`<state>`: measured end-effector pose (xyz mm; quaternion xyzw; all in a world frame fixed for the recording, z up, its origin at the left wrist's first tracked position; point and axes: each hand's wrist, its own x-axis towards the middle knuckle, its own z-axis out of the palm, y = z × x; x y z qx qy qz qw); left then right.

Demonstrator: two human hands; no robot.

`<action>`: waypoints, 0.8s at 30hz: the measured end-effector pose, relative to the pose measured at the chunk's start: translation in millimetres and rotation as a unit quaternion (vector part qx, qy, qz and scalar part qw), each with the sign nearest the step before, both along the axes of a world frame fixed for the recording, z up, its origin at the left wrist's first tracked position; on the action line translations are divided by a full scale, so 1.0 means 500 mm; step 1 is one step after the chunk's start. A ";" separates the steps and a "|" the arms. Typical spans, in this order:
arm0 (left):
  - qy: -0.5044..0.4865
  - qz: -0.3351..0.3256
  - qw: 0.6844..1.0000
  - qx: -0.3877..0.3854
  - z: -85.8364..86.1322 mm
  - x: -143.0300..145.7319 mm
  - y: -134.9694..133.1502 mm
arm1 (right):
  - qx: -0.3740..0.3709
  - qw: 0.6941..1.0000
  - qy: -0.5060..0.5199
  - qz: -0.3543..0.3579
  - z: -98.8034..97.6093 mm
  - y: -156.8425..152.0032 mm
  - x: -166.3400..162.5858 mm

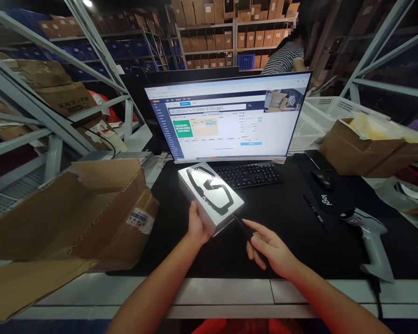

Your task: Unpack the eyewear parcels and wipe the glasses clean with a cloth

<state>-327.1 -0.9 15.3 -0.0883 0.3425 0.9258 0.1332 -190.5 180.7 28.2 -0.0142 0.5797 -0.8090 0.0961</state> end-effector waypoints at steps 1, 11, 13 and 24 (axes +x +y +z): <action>0.002 -0.001 1.000 -0.003 -0.001 -0.001 0.000 | -0.002 1.000 0.000 -0.002 0.001 -0.001 0.000; 0.011 0.005 0.999 -0.030 -0.009 -0.004 -0.002 | 0.021 0.999 -0.028 -0.021 0.010 -0.008 0.004; 0.020 -0.003 0.999 -0.034 -0.013 -0.001 0.002 | 0.001 0.999 -0.042 -0.025 0.012 -0.010 0.005; 0.146 0.075 0.979 -0.120 -0.085 -0.010 -0.013 | -0.053 0.993 -0.085 -0.064 0.014 -0.021 0.009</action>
